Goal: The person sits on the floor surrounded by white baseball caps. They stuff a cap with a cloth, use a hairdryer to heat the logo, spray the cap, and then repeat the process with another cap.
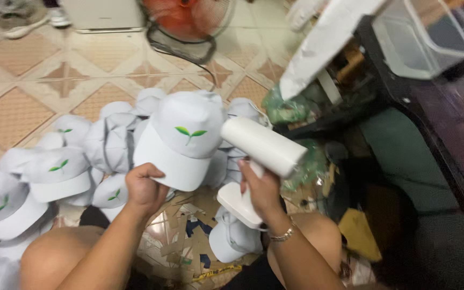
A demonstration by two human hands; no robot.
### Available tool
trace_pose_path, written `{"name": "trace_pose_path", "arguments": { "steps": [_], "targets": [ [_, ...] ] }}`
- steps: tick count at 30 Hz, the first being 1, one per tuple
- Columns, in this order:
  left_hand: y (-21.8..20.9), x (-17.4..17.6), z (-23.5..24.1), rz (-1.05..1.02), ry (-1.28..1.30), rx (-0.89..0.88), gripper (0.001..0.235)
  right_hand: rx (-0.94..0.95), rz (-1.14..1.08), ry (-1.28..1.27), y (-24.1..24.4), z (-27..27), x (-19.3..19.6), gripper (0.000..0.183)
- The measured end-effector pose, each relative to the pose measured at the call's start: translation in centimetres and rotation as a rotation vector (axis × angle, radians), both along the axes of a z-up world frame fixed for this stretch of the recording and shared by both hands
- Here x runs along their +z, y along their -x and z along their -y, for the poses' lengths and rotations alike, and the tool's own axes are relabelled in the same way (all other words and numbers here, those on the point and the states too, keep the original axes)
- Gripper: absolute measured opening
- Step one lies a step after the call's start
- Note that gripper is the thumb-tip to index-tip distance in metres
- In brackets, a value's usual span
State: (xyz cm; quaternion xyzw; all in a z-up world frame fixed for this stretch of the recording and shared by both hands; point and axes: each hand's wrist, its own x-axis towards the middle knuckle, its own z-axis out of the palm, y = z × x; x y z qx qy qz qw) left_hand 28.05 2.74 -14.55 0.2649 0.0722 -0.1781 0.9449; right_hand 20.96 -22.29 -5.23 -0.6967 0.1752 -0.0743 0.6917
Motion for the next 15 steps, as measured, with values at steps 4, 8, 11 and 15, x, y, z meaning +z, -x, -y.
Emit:
{"name": "trace_pose_path", "arguments": {
  "steps": [4, 8, 11, 15],
  "targets": [
    [0.7, -1.0, -0.6, -0.005, -0.034, 0.019, 0.046, -0.009, -0.067, 0.329, 0.4, -0.2, -1.0, 0.021],
    [1.1, 0.0, -0.7, -0.124, -0.082, 0.04, 0.053, 0.038, 0.032, 0.309, 0.3, -0.5, -1.0, 0.018],
    [1.1, 1.1, -0.4, -0.089, -0.07, 0.015, 0.059, 0.06, -0.093, 0.248, 0.3, -0.7, -0.7, 0.018],
    [1.2, 1.5, 0.1, -0.01, -0.067, 0.02, 0.056, 0.133, -0.134, 0.197, -0.3, 0.2, -0.3, 0.017]
  ]
}}
